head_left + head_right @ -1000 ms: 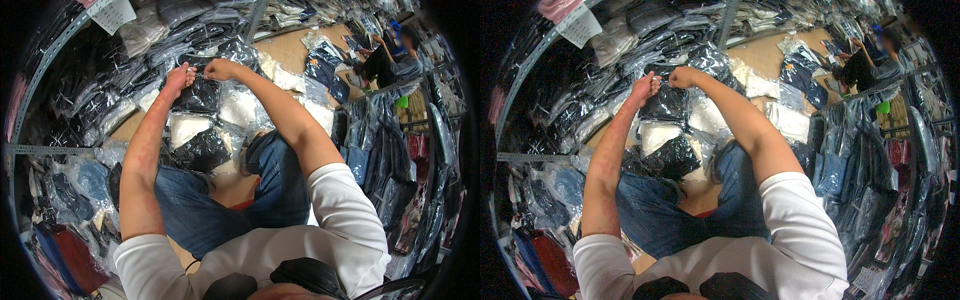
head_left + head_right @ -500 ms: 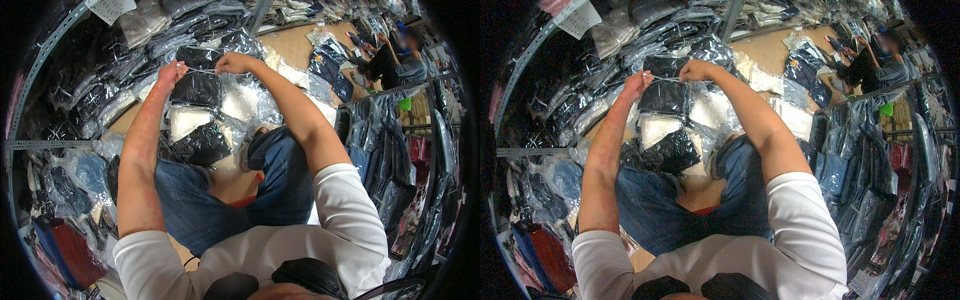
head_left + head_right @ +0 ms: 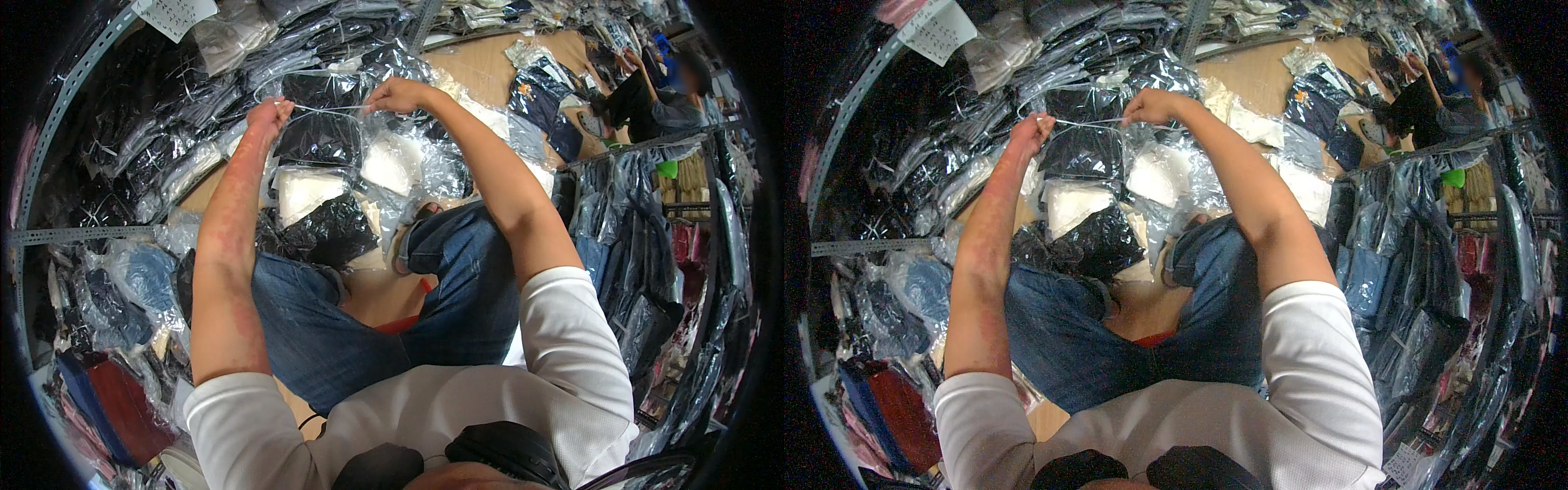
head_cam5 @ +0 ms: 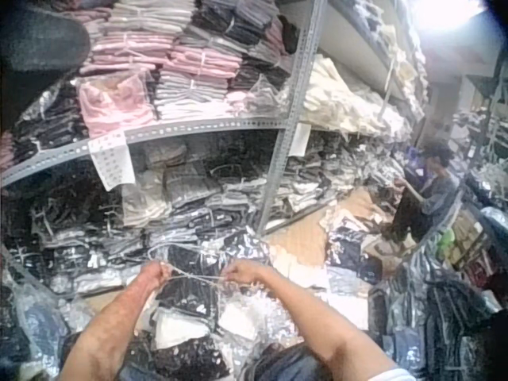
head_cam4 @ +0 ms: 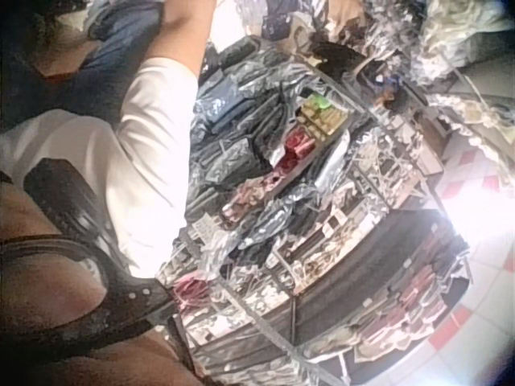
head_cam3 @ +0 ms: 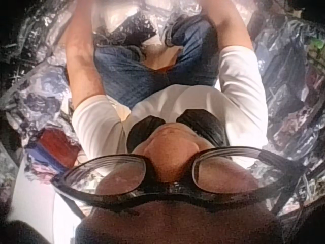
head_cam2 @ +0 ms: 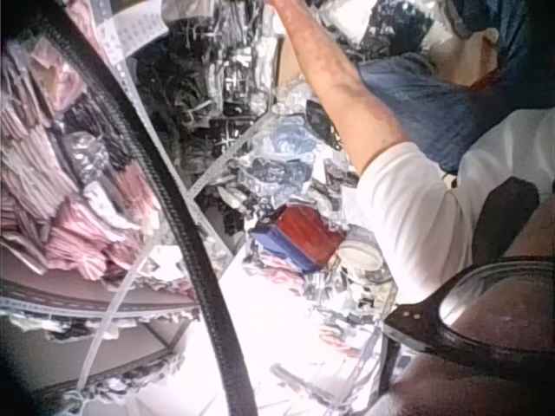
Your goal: The person sits on a stool and packs various clothing items, including pants and shirts, into clear plastic bags. They fold the items, place them inside the bags, and secure the bags with white twist ties.
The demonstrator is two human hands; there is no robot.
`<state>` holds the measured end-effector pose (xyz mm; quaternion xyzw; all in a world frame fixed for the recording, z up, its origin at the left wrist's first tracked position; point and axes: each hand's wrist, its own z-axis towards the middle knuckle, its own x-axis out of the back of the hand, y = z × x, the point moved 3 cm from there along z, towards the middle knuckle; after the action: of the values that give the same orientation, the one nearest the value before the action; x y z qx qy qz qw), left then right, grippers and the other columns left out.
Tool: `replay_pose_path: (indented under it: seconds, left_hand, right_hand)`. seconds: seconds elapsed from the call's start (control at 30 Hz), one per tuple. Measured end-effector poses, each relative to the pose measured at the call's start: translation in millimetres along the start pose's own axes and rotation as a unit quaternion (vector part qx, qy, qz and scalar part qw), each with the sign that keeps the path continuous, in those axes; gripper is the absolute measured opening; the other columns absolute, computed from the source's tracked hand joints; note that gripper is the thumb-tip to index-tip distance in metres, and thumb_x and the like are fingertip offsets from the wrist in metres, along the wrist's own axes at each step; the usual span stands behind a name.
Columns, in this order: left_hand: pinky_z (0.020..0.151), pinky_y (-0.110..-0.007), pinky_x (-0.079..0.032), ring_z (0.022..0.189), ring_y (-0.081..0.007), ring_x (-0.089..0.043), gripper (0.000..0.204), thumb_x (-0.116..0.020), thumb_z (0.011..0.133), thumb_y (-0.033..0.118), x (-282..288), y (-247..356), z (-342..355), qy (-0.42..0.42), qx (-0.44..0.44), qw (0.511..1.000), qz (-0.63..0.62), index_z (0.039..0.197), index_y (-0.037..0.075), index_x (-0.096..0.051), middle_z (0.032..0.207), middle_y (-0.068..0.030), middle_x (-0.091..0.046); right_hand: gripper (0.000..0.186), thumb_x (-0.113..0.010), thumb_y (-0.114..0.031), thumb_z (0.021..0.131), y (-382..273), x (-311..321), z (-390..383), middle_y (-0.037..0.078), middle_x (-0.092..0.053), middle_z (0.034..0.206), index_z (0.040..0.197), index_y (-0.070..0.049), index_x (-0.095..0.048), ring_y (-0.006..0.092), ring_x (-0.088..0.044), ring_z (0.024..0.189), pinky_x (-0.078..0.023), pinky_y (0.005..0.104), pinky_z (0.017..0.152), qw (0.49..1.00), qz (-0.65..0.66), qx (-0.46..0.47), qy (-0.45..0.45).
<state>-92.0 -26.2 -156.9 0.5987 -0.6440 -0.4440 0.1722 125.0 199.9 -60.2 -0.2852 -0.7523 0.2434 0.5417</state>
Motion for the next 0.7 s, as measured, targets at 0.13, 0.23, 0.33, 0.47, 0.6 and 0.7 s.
replay_pose_path:
  seconds: [0.13, 0.23, 0.33, 0.47, 0.6, 0.7]
  left_hand:
    - [0.062, -0.029, -0.058, 0.074, -0.0218, -0.069, 0.035, -0.044, 0.103, 0.021, -16.6, 11.3, -27.7, -0.047, -0.084, 0.991, 0.096, 0.109, -0.009, -0.059, 0.091, -0.0178, -0.069]
    - [0.06, -0.027, -0.054, 0.069, -0.0186, -0.068, 0.035, -0.044, 0.103, 0.022, -37.3, 23.9, -51.9, -0.146, -0.163, 0.964, 0.153, 0.106, -0.009, -0.062, 0.087, -0.015, -0.069]
    - [0.059, -0.028, -0.053, 0.065, -0.0178, -0.067, 0.037, -0.044, 0.103, 0.023, -76.9, 28.4, -82.0, -0.145, -0.204, 0.94, 0.233, 0.104, -0.009, -0.063, 0.085, -0.0139, -0.068]
    - [0.058, -0.028, -0.054, 0.065, -0.0186, -0.067, 0.038, -0.044, 0.102, 0.023, -33.1, 24.2, -35.5, -0.243, -0.254, 0.926, 0.139, 0.104, -0.01, -0.063, 0.083, -0.0142, -0.068]
    - [0.057, -0.026, -0.057, 0.071, -0.0214, -0.07, 0.036, -0.048, 0.101, 0.022, -28.7, 24.3, -47.1, -0.039, -0.075, 0.975, 0.205, 0.105, -0.01, -0.062, 0.084, -0.0164, -0.069]
    - [0.064, -0.028, -0.061, 0.078, -0.0252, -0.071, 0.034, -0.049, 0.1, 0.019, -17.6, 21.4, -33.3, -0.024, -0.053, 0.988, 0.142, 0.104, -0.012, -0.061, 0.091, -0.02, -0.068]
  right_hand:
    - [0.024, -0.067, -0.03, 0.089, -5.9, 5.1, -10.6, 0.006, -0.073, 0.101, 0.106, -0.015, -0.075, 0.019, -0.066, 0.09, -0.051, 0.0345, 0.082, 0.999, -0.021, -0.024, 0.005]
    - [0.021, -0.061, -0.024, 0.091, -18.1, 2.5, -16.5, 0.005, -0.074, 0.097, 0.105, -0.016, -0.075, 0.0177, -0.066, 0.083, -0.052, 0.0346, 0.079, 0.997, -0.058, -0.051, -0.008]
    - [0.021, -0.06, -0.021, 0.088, -11.2, -11.8, -13.0, 0.007, -0.073, 0.097, 0.102, -0.015, -0.075, 0.0221, -0.067, 0.086, -0.053, 0.0373, 0.079, 0.996, -0.077, -0.038, -0.023]
    - [0.022, -0.057, -0.02, 0.087, -27.1, -25.6, 3.2, 0.008, -0.073, 0.092, 0.099, -0.015, -0.075, 0.0222, -0.067, 0.075, -0.055, 0.0377, 0.069, 0.996, -0.083, -0.004, -0.027]
    - [0.02, -0.059, -0.023, 0.091, -7.5, -5.9, -20.1, 0.007, -0.073, 0.097, 0.101, -0.014, -0.074, 0.0219, -0.067, 0.085, -0.052, 0.0361, 0.079, 0.997, -0.081, -0.001, 0.008]
    - [0.02, -0.059, -0.024, 0.093, -2.4, -6.0, -17.8, 0.007, -0.073, 0.098, 0.102, -0.014, -0.074, 0.0216, -0.067, 0.089, -0.051, 0.0352, 0.083, 0.996, -0.091, 0.005, 0.005]
